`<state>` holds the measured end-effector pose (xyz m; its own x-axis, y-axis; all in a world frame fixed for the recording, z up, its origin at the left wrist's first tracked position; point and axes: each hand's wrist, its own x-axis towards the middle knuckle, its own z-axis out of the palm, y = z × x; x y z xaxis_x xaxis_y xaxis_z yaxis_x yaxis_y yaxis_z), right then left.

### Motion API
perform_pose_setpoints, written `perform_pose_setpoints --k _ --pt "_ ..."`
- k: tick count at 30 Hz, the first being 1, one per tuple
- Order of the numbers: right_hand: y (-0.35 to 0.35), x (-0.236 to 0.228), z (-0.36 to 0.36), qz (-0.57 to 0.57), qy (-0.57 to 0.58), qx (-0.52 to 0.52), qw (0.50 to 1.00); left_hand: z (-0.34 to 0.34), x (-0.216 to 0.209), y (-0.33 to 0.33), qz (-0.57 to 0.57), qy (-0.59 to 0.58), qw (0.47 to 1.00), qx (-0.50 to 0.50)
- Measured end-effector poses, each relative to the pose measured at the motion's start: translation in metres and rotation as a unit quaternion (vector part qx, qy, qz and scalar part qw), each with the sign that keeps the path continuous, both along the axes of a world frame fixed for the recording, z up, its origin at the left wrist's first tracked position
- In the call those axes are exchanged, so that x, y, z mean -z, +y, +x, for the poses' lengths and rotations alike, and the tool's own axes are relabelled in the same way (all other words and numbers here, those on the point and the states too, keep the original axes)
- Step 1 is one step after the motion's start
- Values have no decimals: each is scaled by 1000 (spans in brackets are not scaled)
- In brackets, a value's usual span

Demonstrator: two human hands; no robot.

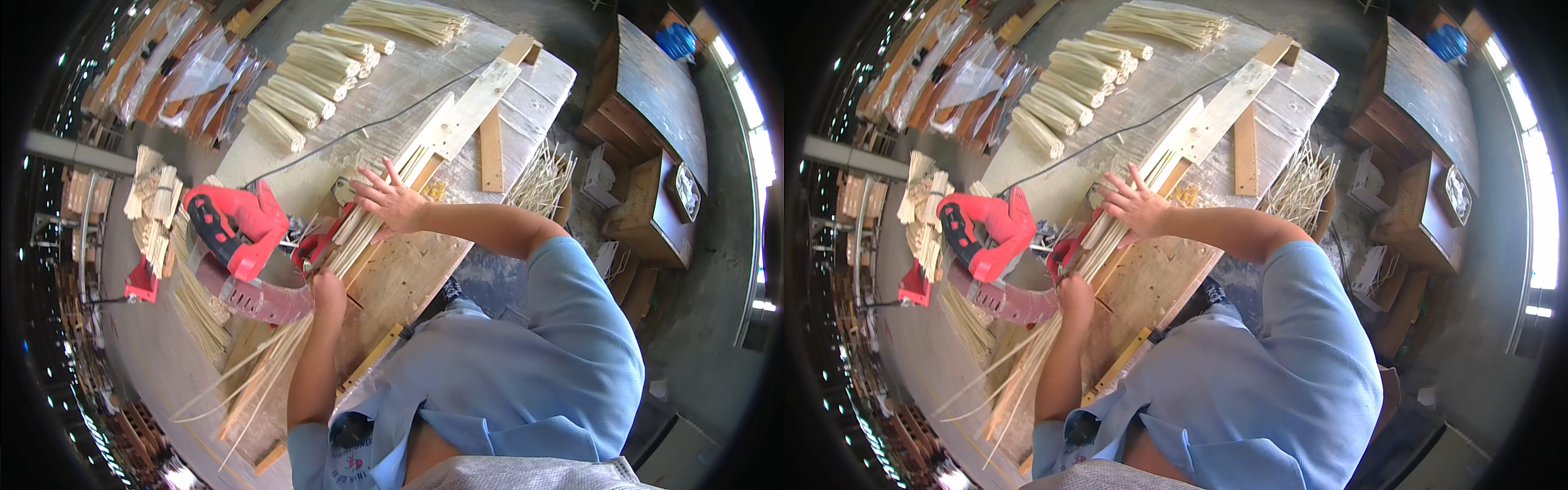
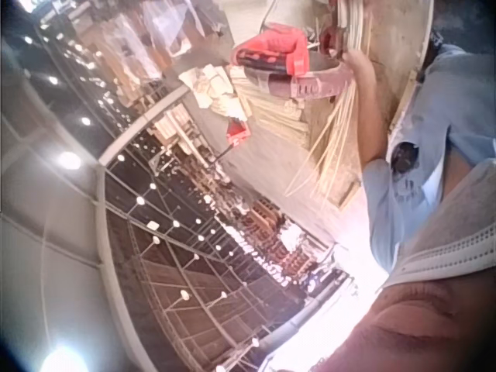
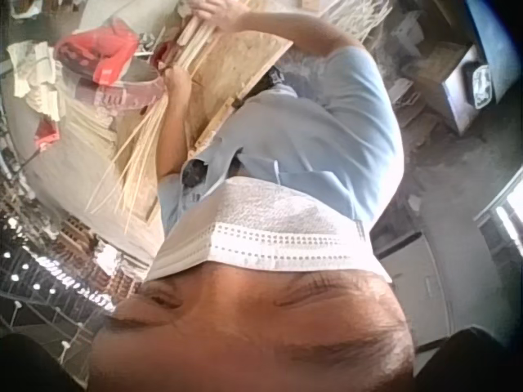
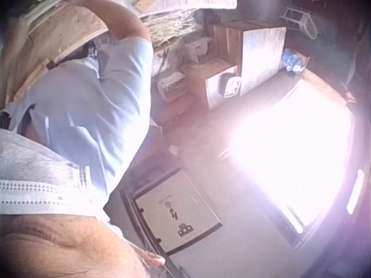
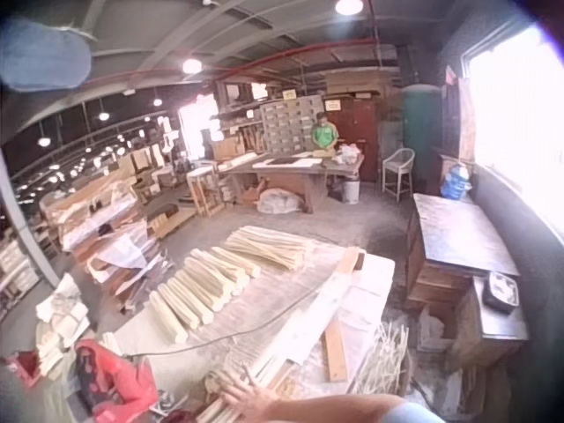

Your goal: The person gathers bamboo sticks from the floor and a table, aligns them in bundles, and uses a red miter saw to cut them to length. The cut pieces are placed into a cardboard box while the process repeats.

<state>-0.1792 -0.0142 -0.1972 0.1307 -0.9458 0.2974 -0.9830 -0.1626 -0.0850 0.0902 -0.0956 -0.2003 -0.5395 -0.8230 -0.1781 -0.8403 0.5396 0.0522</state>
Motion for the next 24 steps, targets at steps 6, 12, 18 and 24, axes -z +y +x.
perform_pose_setpoints --k 6,12,18,24 --pt "-45 -19 56 50 45 -144 987 -2 22 -9 -19 25 999 0" --pt "-64 -11 68 131 58 -190 971 0 49 -17 -55 35 998 -2" --pt "-55 -10 88 27 160 -212 964 23 85 -17 -197 104 972 74" --pt "-50 8 86 4 143 -201 969 7 64 -10 -99 83 991 24"
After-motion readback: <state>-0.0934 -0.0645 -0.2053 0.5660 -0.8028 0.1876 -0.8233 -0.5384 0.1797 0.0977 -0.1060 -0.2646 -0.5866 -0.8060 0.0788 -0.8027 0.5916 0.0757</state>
